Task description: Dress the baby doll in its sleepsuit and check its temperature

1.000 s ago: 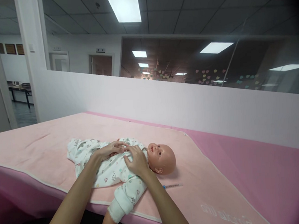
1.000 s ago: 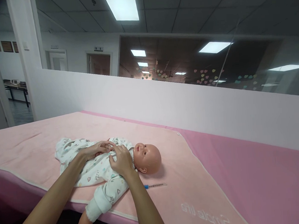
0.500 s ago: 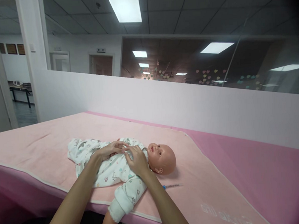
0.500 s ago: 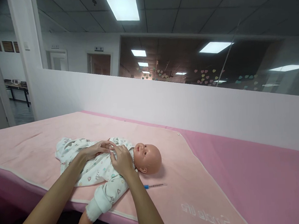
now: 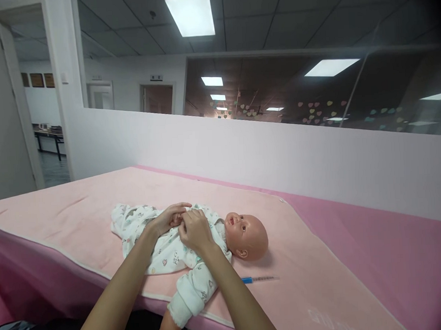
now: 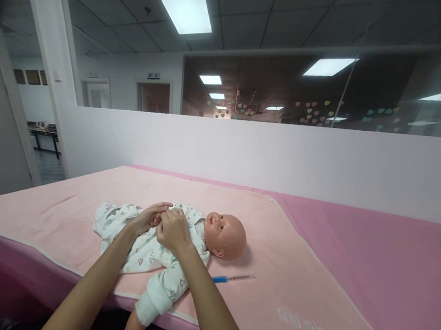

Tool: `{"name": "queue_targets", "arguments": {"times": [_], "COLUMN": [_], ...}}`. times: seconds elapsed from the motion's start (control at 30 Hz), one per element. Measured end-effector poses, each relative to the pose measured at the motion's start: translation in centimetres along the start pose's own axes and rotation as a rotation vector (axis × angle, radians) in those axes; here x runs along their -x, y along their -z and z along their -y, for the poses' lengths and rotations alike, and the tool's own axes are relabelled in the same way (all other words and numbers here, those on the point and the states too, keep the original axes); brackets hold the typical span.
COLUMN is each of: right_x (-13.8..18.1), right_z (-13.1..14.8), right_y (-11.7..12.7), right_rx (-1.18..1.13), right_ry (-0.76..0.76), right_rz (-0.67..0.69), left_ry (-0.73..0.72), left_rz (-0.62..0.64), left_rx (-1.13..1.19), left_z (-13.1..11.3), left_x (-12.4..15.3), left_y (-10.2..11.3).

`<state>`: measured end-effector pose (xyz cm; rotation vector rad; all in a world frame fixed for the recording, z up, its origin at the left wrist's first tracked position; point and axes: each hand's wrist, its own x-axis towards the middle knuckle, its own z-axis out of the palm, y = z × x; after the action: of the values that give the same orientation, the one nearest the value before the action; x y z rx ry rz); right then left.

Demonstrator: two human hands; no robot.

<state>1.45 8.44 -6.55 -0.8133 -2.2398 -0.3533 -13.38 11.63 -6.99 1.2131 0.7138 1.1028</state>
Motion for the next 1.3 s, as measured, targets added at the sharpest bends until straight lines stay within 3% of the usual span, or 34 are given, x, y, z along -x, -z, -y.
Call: {"name": "queue_targets", "arguments": {"times": [0.27,0.53,0.83,1.3], "right_x": [0.8,0.8,0.9,0.8], "right_z": [0.5,0.5,0.5,0.5], "right_y": [0.0,-0.6,-0.7,-0.6], "right_rx": [-0.109,-0.082,-0.128,-0.091], "right_ry": [0.137,0.033,-0.015,-0.03], "right_rz": [0.057,0.069,0.05,0.059], "left_ry": [-0.04,-0.023,-0.149,-0.236], "left_rz": [-0.062,0.058,0.237,0.193], "left_rx": [0.094,-0.201,-0.311,-0.261], "left_z": [-0.3,-0.4,-0.7,-0.5], "left_x": [-0.1,2.1,4.4,4.4], "left_y": [-0.1,1.9,1.3,1.3]}}
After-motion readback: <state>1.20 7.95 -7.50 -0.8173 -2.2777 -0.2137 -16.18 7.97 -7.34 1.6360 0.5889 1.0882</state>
